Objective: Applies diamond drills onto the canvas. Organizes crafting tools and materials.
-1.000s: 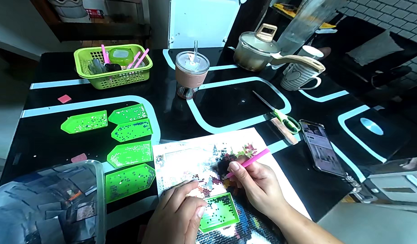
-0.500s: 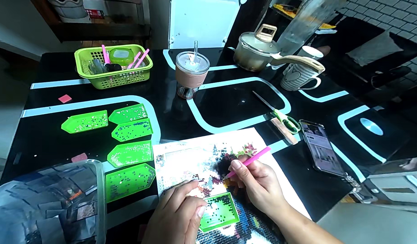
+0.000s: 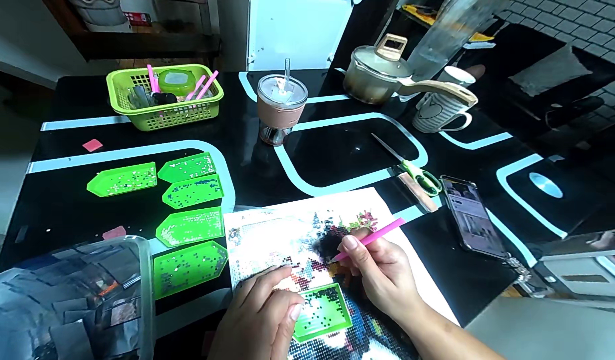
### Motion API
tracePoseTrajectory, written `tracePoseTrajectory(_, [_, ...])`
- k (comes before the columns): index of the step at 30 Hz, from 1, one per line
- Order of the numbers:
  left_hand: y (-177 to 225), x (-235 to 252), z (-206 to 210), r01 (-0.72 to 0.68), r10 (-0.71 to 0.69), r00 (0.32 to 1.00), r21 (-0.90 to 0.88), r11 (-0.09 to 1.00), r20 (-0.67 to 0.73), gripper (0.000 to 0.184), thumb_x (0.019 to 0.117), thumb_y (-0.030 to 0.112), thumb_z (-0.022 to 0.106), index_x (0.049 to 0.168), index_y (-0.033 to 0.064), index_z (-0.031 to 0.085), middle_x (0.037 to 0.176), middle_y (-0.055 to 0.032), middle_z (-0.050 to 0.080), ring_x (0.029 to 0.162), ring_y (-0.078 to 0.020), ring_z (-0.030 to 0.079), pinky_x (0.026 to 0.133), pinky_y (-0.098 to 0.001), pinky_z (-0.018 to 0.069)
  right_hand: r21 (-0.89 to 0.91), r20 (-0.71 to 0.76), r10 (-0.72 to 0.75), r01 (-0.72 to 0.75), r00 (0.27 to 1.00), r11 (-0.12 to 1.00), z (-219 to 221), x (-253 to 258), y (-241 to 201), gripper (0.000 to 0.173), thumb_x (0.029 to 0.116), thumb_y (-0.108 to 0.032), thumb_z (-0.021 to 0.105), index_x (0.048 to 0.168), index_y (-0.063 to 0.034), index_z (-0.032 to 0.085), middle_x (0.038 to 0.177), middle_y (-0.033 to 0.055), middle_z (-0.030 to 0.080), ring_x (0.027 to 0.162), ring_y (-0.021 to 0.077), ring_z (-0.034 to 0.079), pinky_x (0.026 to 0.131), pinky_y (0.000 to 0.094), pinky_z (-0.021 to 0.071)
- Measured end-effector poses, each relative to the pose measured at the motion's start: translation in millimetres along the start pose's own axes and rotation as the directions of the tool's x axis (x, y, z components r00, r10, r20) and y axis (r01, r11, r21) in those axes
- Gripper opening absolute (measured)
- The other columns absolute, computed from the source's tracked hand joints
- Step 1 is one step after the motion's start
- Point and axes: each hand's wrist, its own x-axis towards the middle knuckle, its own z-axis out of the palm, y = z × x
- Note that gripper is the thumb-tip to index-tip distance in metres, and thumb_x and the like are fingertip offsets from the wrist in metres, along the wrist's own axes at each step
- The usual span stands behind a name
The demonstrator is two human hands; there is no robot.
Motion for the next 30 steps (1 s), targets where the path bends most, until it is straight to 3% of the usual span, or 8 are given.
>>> tracePoseTrajectory(11, [0.4,-0.1,-0.7,0.002,-0.002,1.0,0.006,1.0,0.003,0.03,0.1077,0.024,0.047,0.104,0.0105,0.074,0.136,-0.0122,0.065,0.13,-0.0225,0.058,0.106,-0.0347,0.0467,-0.15,0.038,-0.057,0.062,0.998,0.987,0.8,-0.3,1.0,0.029,0.1099,-0.026,0.048,0.093,-0.0092,0.065,0.075,-0.005,0.062,0.065,-0.0032,0.058,0.06,0.0124,0.0502])
tracePoseTrajectory(19, [0.2,-0.2,-0.2,-0.001,0.001,1.0,0.004,1.0,0.002,0.03,0.1076,0.024,0.048,0.104,0.0101,0.074,0.135,-0.0129,0.065,0.131,-0.0236,0.057,0.107,-0.0354,0.0466,0.001,-0.025,0.028,-0.028,0.999,1.0,0.5,0.6,0.9,0.025,0.1095,-0.025,0.049,0.093,-0.013,0.064,0.071,-0.0069,0.06,0.062,-0.0022,0.057,0.058,0.0128,0.0486])
tracePoseTrajectory(30, [0.5,-0.3,-0.4,-0.002,0.002,1.0,0.019,1.0,0.003,0.031,0.1078,0.024,0.047,0.103,0.0105,0.074,0.135,-0.0125,0.065,0.132,-0.0235,0.057,0.107,-0.0348,0.0466,-0.139,0.049,-0.052,0.059,0.997,0.988,0.8,0.5,1.7,0.03,0.1099,-0.025,0.048,0.091,-0.0092,0.064,0.074,-0.0049,0.061,0.065,-0.0035,0.057,0.06,0.0122,0.0489])
